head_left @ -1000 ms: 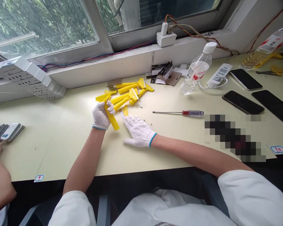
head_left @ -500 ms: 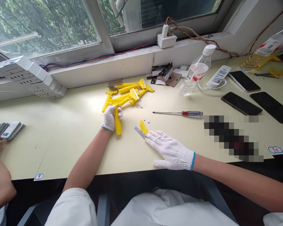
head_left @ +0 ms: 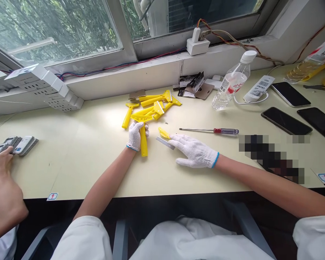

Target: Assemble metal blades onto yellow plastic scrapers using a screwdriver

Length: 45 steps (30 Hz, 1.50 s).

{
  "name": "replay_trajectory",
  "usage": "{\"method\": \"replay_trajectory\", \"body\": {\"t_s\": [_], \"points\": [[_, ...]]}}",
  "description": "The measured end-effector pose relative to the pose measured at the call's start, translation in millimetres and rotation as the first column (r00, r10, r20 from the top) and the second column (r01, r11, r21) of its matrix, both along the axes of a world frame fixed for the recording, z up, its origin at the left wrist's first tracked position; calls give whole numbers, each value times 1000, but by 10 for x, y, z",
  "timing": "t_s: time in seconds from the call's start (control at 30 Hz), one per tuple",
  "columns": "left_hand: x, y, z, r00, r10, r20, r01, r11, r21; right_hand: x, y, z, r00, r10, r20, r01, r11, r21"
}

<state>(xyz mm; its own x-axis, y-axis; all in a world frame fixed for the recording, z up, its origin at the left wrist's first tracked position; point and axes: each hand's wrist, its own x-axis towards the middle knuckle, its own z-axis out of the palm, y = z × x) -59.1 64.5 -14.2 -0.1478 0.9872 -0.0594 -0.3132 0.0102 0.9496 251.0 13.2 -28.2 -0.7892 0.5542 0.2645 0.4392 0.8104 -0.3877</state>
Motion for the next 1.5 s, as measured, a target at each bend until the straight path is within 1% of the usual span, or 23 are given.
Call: {"method": "replay_trajectory", "body": {"t_s": [0.07, 0.13, 0.23, 0.33, 0.4, 0.47, 0.53, 0.6, 0.73, 0.83, 0.97, 1.17, 1.3, 1.4, 1.5], "points": [[23, 7, 11, 1000, -2, 0, 2, 1000, 20, -92, 47, -7, 991, -107, -79, 114, 988, 100], [64, 17, 26, 1000, -2, 5, 2, 1000, 25, -205, 68, 10, 981, -193, -37, 196, 968, 154], [166, 41, 33, 1000, -4, 6, 4, 1000, -5, -390, 93, 44, 967, -246, 60, 235, 961, 148], [277, 62, 21, 1000, 10, 3, -10, 1000, -30, -539, 144, 52, 941, -321, 111, 306, 943, 128], [317, 63, 13, 999, 36, -10, -36, 998, -41, -574, 189, 55, 925, -355, 137, 339, 932, 129], [316, 50, 13, 998, 63, -18, -64, 997, -42, -539, 230, 67, 923, -351, 159, 333, 934, 132], [287, 29, 15, 998, 58, -26, -60, 997, -43, -450, 264, 82, 929, -328, 170, 310, 943, 124], [254, 9, 12, 999, 20, -50, -22, 999, -44, -348, 288, 87, 935, -311, 172, 295, 949, 113], [240, -6, -24, 984, -60, -169, 58, 998, -20, -241, 312, 50, 930, -339, 140, 326, 939, 106], [252, -4, -54, 968, -94, -234, 91, 996, -23, -269, 298, 34, 926, -359, 112, 349, 932, 102], [256, -12, -55, 955, -116, -273, 116, 993, -16, -326, 253, 65, 920, -362, 152, 350, 931, 99], [253, -21, -45, 958, -116, -261, 114, 993, -20, -346, 218, 89, 913, -387, 126, 384, 922, 51], [241, -18, -65, 950, -133, -284, 132, 991, -20, -371, 214, 145, 881, -437, 179, 441, 897, 22], [250, -20, -55, 942, -131, -310, 137, 991, -5, -384, 213, 215, 873, -430, 232, 447, 894, -22], [272, -28, -23, 938, -125, -324, 133, 991, 4, -384, 206, 267, 875, -415, 247, 439, 897, -49]]}}
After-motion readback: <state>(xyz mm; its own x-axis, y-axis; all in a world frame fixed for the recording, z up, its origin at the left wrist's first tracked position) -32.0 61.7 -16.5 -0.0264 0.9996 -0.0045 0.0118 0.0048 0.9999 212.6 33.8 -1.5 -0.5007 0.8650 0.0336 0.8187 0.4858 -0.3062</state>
